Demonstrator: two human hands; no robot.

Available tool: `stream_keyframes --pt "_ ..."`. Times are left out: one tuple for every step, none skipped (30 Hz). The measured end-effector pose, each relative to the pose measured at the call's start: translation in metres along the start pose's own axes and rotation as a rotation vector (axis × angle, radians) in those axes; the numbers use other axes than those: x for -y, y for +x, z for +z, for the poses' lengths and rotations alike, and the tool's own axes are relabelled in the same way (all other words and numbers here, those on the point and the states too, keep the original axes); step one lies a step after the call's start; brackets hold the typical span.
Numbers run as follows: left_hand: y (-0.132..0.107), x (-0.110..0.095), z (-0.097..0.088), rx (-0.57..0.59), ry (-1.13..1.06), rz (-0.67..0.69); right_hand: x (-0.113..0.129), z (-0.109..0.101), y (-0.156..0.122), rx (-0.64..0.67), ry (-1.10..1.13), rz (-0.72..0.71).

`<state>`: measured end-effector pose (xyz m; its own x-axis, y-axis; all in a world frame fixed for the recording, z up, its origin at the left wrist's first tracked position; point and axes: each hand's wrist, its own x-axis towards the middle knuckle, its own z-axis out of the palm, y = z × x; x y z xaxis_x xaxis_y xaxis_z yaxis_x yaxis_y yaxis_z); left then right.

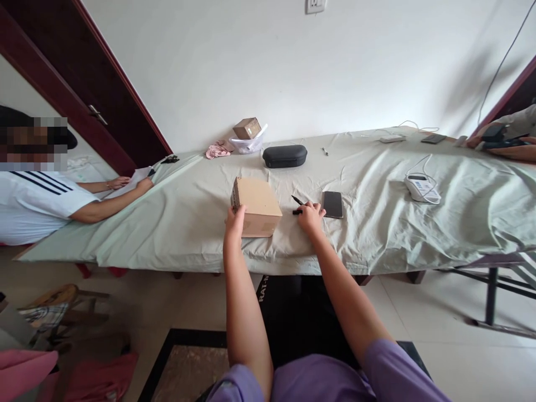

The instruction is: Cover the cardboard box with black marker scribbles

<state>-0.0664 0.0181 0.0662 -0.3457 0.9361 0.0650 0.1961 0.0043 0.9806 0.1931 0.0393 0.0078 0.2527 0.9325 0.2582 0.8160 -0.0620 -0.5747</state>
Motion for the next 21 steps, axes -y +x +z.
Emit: stream_keyframes --pt "0.0 0.0 0.0 -0.003 0.003 -0.018 -0.001 -0.001 0.003 -0.003 -0.022 0.002" --pt "0.0 0.0 -0.001 -0.005 0.003 -0.035 -0.003 -0.002 0.005 -0.009 -0.041 0.005" --pt "0.0 0.0 -0.001 -0.006 0.002 -0.048 -0.006 -0.004 0.007 -0.016 -0.058 0.011" --pt "0.0 0.0 -0.001 -0.005 -0.001 -0.058 -0.008 -0.006 0.007 -0.026 -0.073 0.02" --pt "0.0 0.0 0.0 -0.004 -0.003 -0.065 -0.01 -0.008 0.007 -0.035 -0.086 0.029" --pt "-0.001 0.0 0.0 -0.003 -0.006 -0.07 -0.011 -0.009 0.006 -0.04 -0.097 0.038" --pt "-0.001 -0.001 0.001 -0.003 -0.008 -0.073 -0.012 -0.009 0.004 -0.04 -0.106 0.044" --pt "-0.001 -0.001 0.001 -0.003 -0.009 -0.075 -0.012 -0.009 0.003 -0.034 -0.113 0.044" --pt "-0.002 -0.002 0.002 -0.003 -0.01 -0.076 -0.011 -0.008 0.002 -0.022 -0.118 0.038" --pt "-0.003 -0.003 0.002 -0.003 -0.01 -0.078 -0.01 -0.007 0.002 -0.005 -0.12 0.028" --pt "-0.003 -0.003 0.002 -0.004 -0.009 -0.078 -0.009 -0.005 0.002 0.012 -0.118 0.014" --pt "-0.004 -0.004 0.002 -0.004 -0.009 -0.079 -0.007 -0.004 0.003 0.028 -0.113 -0.003" --pt "-0.005 -0.004 0.002 -0.004 -0.008 -0.08 -0.006 -0.002 0.004 0.042 -0.103 -0.02" --pt "-0.005 -0.004 0.001 -0.004 -0.009 -0.08 -0.005 -0.002 0.005 0.051 -0.091 -0.036" --pt "-0.006 -0.004 0.001 -0.003 -0.009 -0.081 -0.004 -0.002 0.005 0.056 -0.076 -0.05" --pt "-0.007 -0.004 0.0 -0.003 -0.011 -0.082 -0.004 -0.003 0.005 0.057 -0.06 -0.06" --pt "-0.007 -0.004 -0.001 -0.003 -0.012 -0.083 -0.004 -0.004 0.005 0.053 -0.044 -0.066" --pt "-0.007 -0.003 -0.001 -0.004 -0.013 -0.084 -0.005 -0.006 0.003 0.046 -0.028 -0.068" --pt "-0.007 -0.003 -0.001 -0.006 -0.014 -0.084 -0.006 -0.008 0.001 0.036 -0.013 -0.065" --pt "-0.007 -0.002 -0.002 -0.008 -0.014 -0.084 -0.008 -0.011 -0.002 0.026 0.003 -0.059" --pt "-0.006 -0.002 -0.002 -0.011 -0.014 -0.085 -0.009 -0.014 -0.005 0.019 0.019 -0.049"
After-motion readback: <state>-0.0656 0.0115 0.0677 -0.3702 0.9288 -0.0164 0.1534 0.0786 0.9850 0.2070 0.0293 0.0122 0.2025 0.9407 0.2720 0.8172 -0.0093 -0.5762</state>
